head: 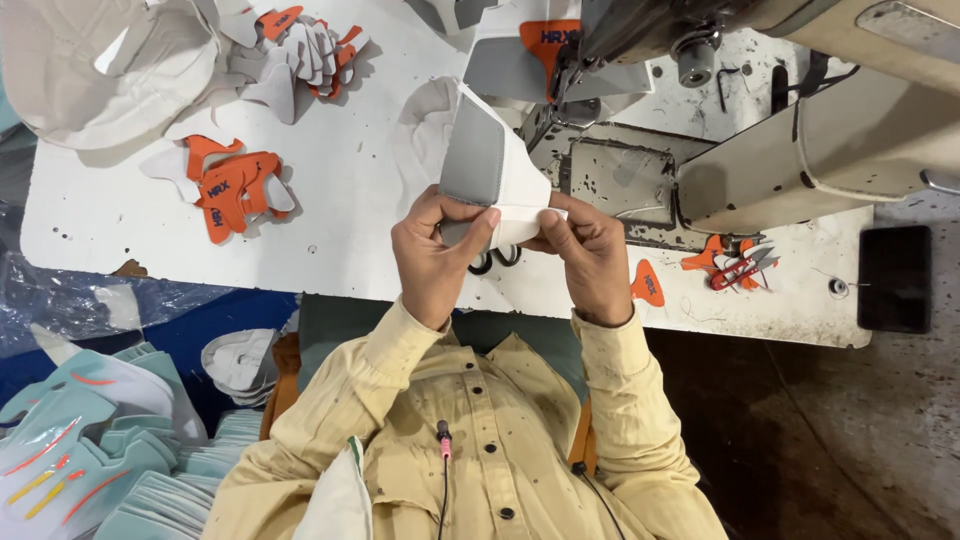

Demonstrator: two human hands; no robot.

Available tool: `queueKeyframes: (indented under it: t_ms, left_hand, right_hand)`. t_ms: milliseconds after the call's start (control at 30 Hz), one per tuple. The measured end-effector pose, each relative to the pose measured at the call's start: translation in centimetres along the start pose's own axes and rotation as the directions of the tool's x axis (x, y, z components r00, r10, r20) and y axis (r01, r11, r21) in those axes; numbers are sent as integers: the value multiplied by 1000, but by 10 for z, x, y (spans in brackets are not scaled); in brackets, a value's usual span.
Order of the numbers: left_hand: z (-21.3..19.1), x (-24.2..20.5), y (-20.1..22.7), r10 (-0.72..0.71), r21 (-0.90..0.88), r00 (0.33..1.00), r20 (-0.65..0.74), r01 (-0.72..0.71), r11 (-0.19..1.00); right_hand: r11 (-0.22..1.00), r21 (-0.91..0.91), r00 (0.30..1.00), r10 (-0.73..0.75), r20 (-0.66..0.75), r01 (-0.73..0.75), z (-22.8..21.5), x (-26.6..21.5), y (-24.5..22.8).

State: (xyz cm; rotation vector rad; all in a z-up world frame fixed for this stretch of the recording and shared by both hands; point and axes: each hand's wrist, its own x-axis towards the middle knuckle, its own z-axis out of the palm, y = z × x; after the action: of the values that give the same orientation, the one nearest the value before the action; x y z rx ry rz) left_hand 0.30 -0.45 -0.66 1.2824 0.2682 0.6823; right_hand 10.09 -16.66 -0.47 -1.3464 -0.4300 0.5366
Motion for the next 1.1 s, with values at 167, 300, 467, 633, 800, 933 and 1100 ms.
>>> queueKeyframes:
  t_ms: [167,300,467,633,800,933,1100]
  left_hand:
    - [5,-3,-7,-6,-11,999,-43,6,1000]
    - [9,-4,-3,-4,60,995,-97,10,998]
    - [0,0,-21,287,232,953,-95,-259,937]
    - [-45,11,-27,45,91,998,46,-49,995]
    - [-169,33,-32,411,759,901,-140,-169,629]
    - [-229,30,-27,505,950,856,-108,-62,307]
    - [-246,30,-40,315,955,920,-234,156,253]
  right_hand:
    - [1000,-2,1000,-5,8,5,3,-2,-4]
    - [1000,6,1000,-21,-21,21,19,-5,-15]
    - [985,-144,982,-117,-148,96,29,-5,4]
    - [970,-203,972,-165,-164,130,37,-6,-4]
    - [961,-248,962,-176,-211,122,32,-3,-6]
    - [968,-212,966,-177,-191,136,29,-5,-3]
    - [980,-146,970,-160,-181,134,29,-4,-3]
